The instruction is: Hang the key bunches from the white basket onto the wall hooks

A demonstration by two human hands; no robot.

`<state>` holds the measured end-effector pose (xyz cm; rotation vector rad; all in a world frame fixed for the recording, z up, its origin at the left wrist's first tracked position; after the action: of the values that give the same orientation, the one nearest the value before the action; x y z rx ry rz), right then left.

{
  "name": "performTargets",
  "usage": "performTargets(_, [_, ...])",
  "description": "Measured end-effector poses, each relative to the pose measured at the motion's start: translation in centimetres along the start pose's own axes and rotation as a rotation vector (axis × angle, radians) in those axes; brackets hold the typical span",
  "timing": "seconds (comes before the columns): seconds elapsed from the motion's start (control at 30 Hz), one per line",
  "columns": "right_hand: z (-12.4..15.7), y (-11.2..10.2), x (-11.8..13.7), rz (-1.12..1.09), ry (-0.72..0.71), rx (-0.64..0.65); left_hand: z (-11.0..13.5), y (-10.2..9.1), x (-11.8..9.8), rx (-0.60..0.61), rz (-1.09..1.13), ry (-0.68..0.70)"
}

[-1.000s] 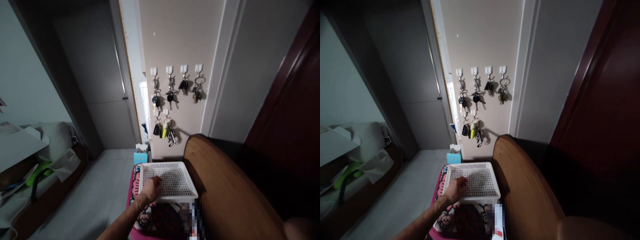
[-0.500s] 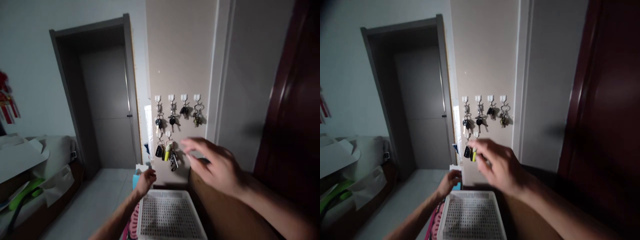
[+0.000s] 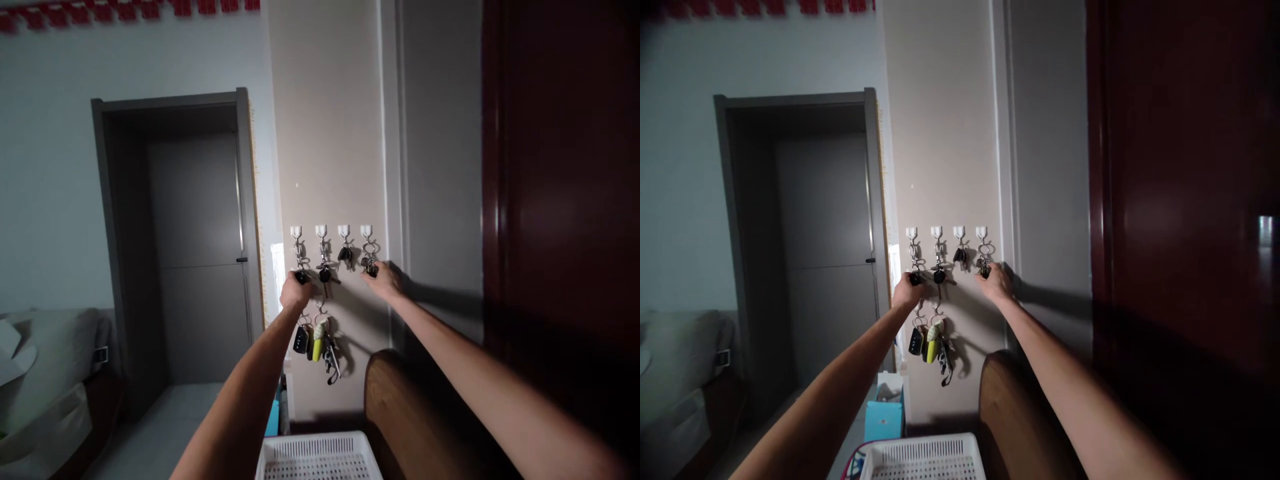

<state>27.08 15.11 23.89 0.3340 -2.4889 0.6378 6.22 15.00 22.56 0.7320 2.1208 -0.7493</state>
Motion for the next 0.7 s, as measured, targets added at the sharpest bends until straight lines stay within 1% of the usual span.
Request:
performTargets(0.03, [-0.2,0.0,0.1,-0.013,0.042,0.011,-0.1,0.2,-0.2,-0.003,0.023,-0.017])
performTargets(0.1, [-0.6,-0.2,0.3,-0.085,0.141,0.024,-0.4,0.1,-0.6,0.01,0.138,-0.065])
performTargets(0.17, [-1.4,-0.7,0.5,-0.202,0.207,0.022,-1.1,-0.5,-1.5,0.022,0.308,-0.126])
performTargets(0.23, [-2.4,-1.4,1.1,-0.307,0.223,-0.028,-2.0,-1.6,-2.9,0.025,0.476,-0.143])
performTargets(0.33, [-4.4,-2.9,2.9,-0.411,0.183,-0.108,-3.4,-3.6,-6.0,0.002,0.646,-0.042])
performTargets(0.43, [-6.0,-4.2,5.3,-0.501,0.113,-0.072,-4.5,-5.0,-9.0,-0.03,0.727,0.083])
performTargets(0.5, [-6.4,-4.8,6.6,-0.554,0.086,-0.032,-4.7,-5.2,-10.3,-0.009,0.758,0.149])
performTargets(0.57, [-6.0,-5.1,7.4,-0.597,0.077,0.018,-4.2,-4.8,-10.5,0.053,0.783,0.205])
performTargets(0.6, [-5.6,-5.0,7.5,-0.603,0.072,0.055,-3.7,-4.4,-10.1,0.094,0.789,0.226])
performTargets(0.67, [-4.2,-4.2,7.2,-0.57,0.064,0.147,-2.2,-3.2,-8.4,0.172,0.779,0.232])
performTargets(0.7, [-3.4,-3.5,6.8,-0.535,0.069,0.187,-1.4,-2.4,-7.2,0.195,0.76,0.206])
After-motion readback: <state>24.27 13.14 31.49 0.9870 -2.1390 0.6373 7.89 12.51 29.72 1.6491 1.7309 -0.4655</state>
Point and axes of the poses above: each hand's wrist, its own z-axis away from the middle knuckle, its own y-axis out of the palm, x = y × z, the point moved 2 cm from there along -z, towards the middle knuckle, and after that the axes turned 13 degrees about -x, right-handed, at the moved point
